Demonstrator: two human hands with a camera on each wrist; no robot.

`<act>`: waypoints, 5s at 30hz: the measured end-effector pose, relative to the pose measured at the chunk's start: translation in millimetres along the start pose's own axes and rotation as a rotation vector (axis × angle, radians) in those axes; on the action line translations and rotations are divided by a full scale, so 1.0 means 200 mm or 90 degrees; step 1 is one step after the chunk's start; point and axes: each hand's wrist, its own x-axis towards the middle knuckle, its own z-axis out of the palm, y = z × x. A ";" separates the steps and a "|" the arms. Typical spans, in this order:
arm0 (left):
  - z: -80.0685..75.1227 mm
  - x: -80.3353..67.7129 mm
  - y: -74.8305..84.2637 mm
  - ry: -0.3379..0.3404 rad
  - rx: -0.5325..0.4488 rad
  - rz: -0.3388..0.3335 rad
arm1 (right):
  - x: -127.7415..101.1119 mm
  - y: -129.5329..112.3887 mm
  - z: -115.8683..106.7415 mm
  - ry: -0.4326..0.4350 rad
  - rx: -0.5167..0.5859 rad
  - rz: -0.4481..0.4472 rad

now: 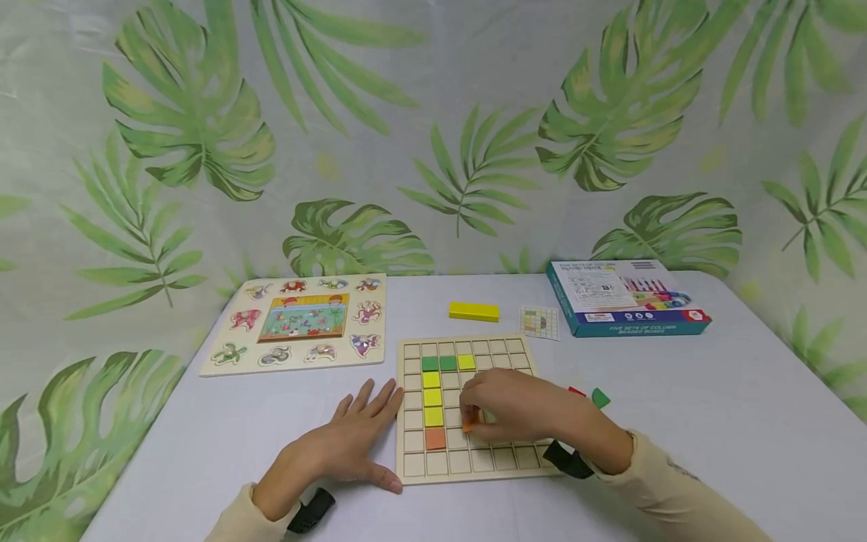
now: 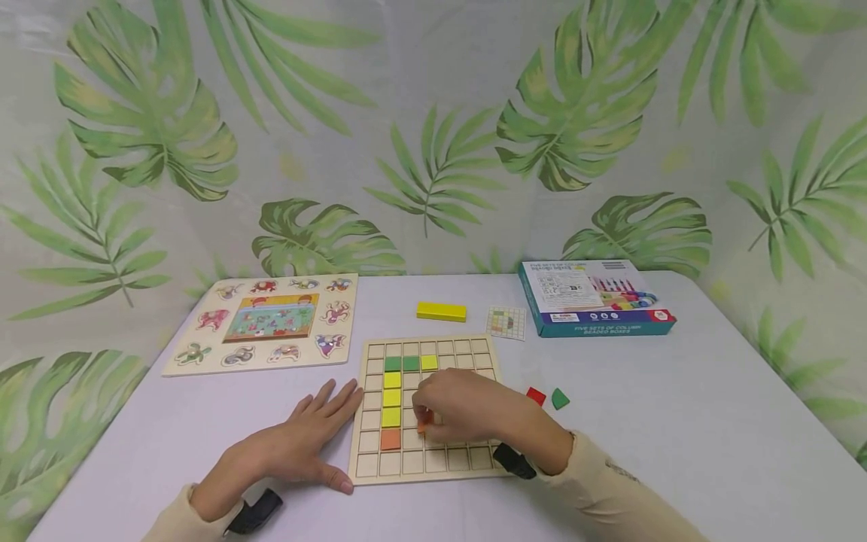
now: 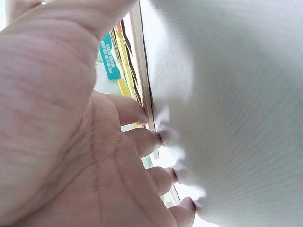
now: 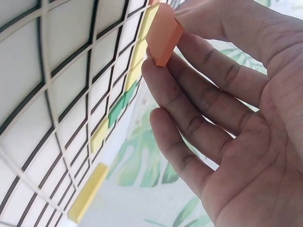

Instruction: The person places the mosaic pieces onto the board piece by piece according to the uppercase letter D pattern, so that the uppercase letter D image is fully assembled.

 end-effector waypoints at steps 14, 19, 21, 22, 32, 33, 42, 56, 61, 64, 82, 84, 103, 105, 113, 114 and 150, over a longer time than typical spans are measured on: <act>0.00 0.00 0.01 0.001 0.002 -0.002 | 0.07 -0.05 0.07 -0.016 0.015 -0.034; -0.01 -0.01 0.01 0.006 0.006 0.003 | 0.07 -0.05 0.07 -0.009 0.001 -0.036; -0.01 -0.01 0.01 0.008 0.006 0.005 | 0.07 -0.05 0.07 -0.008 -0.002 -0.036; -0.01 -0.01 0.01 0.008 0.006 0.005 | 0.07 -0.05 0.07 -0.008 -0.003 -0.035; -0.01 -0.01 0.01 0.009 0.005 0.001 | 0.07 -0.04 0.07 -0.023 0.011 -0.022; -0.01 -0.01 0.01 0.009 0.004 0.000 | 0.07 -0.05 0.07 -0.023 0.012 -0.021; -0.02 0.00 0.01 0.011 0.008 -0.001 | 0.08 -0.06 0.07 -0.013 0.004 -0.019; -0.03 0.00 0.02 0.010 0.007 -0.003 | 0.08 -0.06 0.08 -0.008 -0.008 -0.019; -0.03 0.00 0.03 0.009 0.003 -0.003 | 0.07 -0.04 0.07 -0.019 -0.003 -0.014; -0.02 0.00 0.02 0.008 0.001 -0.004 | 0.07 -0.03 0.07 -0.021 -0.005 -0.022; -0.01 -0.01 0.01 0.009 0.007 0.007 | -0.17 0.07 -0.04 -0.025 0.055 0.095; 0.00 -0.01 0.01 0.009 0.007 0.010 | -0.21 0.10 -0.05 -0.018 0.065 0.102; 0.00 0.01 0.01 -0.004 0.012 -0.018 | -0.59 0.36 -0.03 -0.059 0.182 0.225; 0.01 0.01 0.01 -0.004 0.010 -0.015 | -0.63 0.36 -0.01 -0.062 0.193 0.237; 0.01 -0.01 0.01 0.004 -0.006 0.010 | -0.73 0.37 0.02 -0.068 0.216 0.222; 0.01 -0.01 0.01 0.005 -0.006 0.011 | -0.74 0.37 0.03 -0.068 0.214 0.224; 0.01 0.01 0.00 0.007 -0.007 0.007 | -0.64 0.38 0.01 -0.059 0.184 0.178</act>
